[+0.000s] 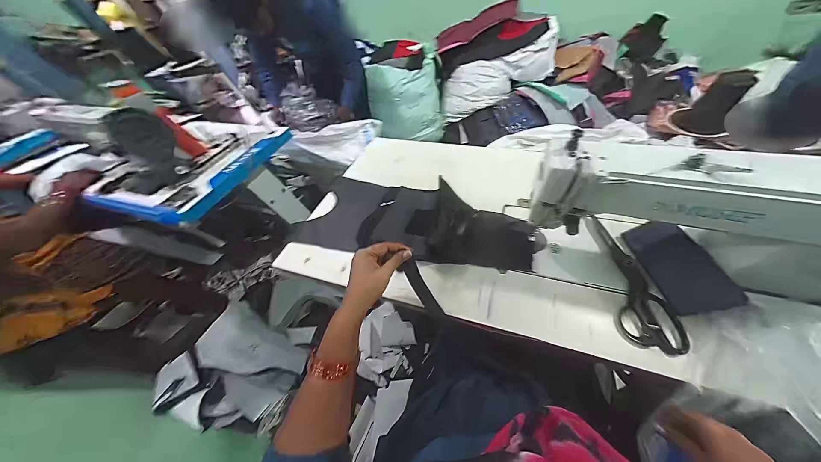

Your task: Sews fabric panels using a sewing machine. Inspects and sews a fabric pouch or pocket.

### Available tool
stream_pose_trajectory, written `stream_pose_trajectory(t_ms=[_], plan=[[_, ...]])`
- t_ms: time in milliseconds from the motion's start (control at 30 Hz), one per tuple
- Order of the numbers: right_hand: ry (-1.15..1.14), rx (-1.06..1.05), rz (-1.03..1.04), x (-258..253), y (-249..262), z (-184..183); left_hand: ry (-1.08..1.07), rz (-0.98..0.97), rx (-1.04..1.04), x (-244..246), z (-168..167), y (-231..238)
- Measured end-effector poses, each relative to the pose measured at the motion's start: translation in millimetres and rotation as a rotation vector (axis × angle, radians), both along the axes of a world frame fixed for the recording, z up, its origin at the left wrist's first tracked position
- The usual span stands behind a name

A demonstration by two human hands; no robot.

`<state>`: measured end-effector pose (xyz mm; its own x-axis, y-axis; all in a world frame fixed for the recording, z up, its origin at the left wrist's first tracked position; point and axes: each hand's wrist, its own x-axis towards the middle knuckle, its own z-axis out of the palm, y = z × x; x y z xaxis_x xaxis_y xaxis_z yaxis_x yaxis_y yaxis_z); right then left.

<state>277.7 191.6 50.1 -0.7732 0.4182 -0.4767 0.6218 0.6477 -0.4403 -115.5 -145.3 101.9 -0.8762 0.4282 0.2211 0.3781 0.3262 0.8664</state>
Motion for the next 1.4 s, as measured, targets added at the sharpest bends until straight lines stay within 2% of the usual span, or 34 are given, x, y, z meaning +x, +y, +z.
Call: stream_pose_trajectory(t_ms=[133,233,333,433,567,667,733,933,1033,1100,1200,1300,1400], plan=[[0.668,0.042,0.009,-58.3,-29.5,-6.2,0.105,-0.436,0.063,41.7,-24.0,58.8],[0.856,-0.285,-0.048,-116.2,-56.9,-2.6,0.138,-0.630,0.129,75.3,-38.3,103.3],[0.988,-0.566,-0.205,-159.9,-71.9,0.4,0.103,-0.660,0.165,89.4,-46.5,136.3],[0.966,-0.641,-0.396,-183.9,-66.6,2.5,0.019,-0.637,0.144,80.2,-50.8,157.4],[0.901,-0.583,-0.482,-200.6,-52.2,-3.3,-0.035,-0.626,-0.030,62.2,-49.7,172.6],[0.823,-0.451,-0.561,-211.3,-38.9,-11.7,0.064,-0.589,-0.302,36.0,-51.5,182.7],[0.759,-0.355,-0.585,-217.8,-29.2,-17.5,0.150,-0.656,-0.394,15.7,-63.7,186.9],[0.598,-0.272,-0.595,-236.9,-14.8,-13.3,0.499,-0.846,-0.475,5.8,-69.6,185.5],[0.503,-0.271,-0.616,-244.6,-11.0,-6.1,0.614,-0.761,-0.329,9.3,-76.5,183.3],[0.451,-0.262,-0.624,-249.4,-8.1,-2.6,0.513,-0.628,-0.195,8.9,-81.1,184.9],[0.395,-0.283,-0.635,-259.5,-3.5,0.9,0.194,-0.571,-0.154,2.1,-74.1,184.7],[0.375,-0.327,-0.649,-271.2,-0.4,3.6,0.118,-0.586,-0.137,-1.8,-73.5,184.6],[0.336,-0.332,-0.637,-280.9,2.1,7.3,0.088,-0.661,-0.214,-4.8,-64.8,185.3]])
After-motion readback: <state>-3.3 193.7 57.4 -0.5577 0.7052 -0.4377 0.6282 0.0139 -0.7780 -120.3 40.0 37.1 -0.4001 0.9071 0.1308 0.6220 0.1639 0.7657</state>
